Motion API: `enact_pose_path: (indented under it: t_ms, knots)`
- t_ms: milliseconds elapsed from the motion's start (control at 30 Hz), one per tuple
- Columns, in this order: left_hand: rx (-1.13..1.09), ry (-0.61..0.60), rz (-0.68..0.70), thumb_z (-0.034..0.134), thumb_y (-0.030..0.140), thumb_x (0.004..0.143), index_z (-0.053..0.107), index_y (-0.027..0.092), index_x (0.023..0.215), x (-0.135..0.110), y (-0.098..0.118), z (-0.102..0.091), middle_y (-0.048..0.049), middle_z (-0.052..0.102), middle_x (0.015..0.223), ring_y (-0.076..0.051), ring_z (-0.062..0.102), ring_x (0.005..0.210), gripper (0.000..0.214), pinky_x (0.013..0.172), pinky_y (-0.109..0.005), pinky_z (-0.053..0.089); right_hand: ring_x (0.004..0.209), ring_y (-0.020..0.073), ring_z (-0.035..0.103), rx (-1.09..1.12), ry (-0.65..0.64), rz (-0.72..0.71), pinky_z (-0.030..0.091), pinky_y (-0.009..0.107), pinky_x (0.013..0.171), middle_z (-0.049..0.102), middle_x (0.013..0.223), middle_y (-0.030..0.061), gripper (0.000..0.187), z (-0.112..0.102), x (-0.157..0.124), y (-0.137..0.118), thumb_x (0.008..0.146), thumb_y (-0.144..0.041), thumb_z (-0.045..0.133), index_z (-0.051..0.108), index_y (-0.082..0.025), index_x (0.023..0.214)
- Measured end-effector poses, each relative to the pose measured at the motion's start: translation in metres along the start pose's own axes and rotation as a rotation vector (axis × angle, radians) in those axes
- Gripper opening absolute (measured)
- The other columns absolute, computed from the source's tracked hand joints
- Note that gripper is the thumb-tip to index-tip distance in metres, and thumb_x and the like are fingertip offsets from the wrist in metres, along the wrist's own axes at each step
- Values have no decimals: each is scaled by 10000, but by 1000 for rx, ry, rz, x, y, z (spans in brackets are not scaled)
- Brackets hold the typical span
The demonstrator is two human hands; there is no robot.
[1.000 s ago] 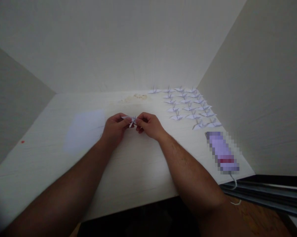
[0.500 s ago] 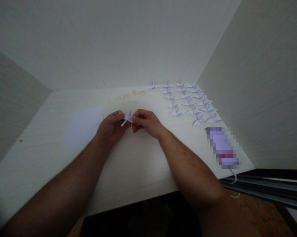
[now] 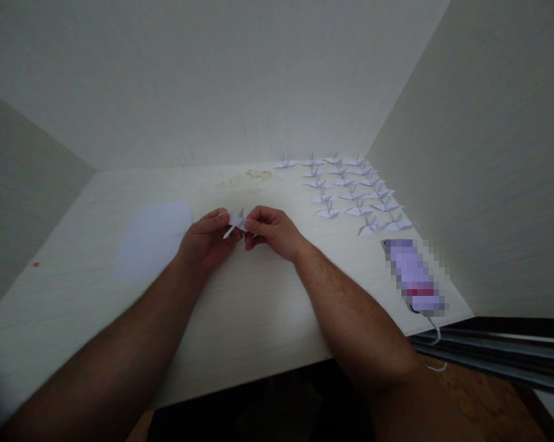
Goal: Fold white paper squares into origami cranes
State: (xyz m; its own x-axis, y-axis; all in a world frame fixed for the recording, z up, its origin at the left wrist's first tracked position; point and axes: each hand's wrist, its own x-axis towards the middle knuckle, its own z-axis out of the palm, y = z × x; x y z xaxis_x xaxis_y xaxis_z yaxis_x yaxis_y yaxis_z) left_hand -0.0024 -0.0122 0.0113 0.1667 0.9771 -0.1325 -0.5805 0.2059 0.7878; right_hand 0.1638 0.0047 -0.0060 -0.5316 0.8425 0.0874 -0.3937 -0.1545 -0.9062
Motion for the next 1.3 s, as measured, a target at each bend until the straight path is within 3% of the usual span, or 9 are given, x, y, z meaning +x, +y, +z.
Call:
enact_pose_path:
  t_ms: [400, 767, 1033, 1300]
  knots:
    - [22, -46, -101, 789, 215, 722, 622, 136, 713, 2, -3, -5, -61, 707, 750, -159, 687, 669, 185, 625, -268, 558, 435, 69, 559, 67, 142, 19, 541, 210, 459, 652, 592, -41, 437, -9, 2, -7, 646, -479, 864, 566, -162, 683]
    - [77, -276, -71, 911, 353, 603, 615, 122, 603, -4, 0, -9, -57, 658, 615, -143, 639, 597, 375, 604, -246, 514, 354, 68, 517, 86, -124, 122, 552, 230, 430, 619, 516, -61, 484, -10, -9, -16, 679, -504, 842, 483, -179, 672]
    - [12, -216, -67, 922, 315, 593, 634, 128, 633, -2, -2, -8, -65, 701, 688, -155, 674, 661, 346, 665, -281, 566, 382, 83, 547, 79, -15, 157, 544, 221, 415, 632, 523, -53, 511, -10, -3, -13, 605, -533, 874, 516, -176, 679]
    - [-19, -194, -89, 877, 284, 659, 692, 119, 758, -1, -1, -10, -71, 723, 779, -183, 709, 729, 267, 647, -290, 597, 387, 64, 508, 85, 36, 69, 538, 226, 459, 603, 534, -67, 494, -14, -5, -13, 681, -556, 825, 498, -186, 693]
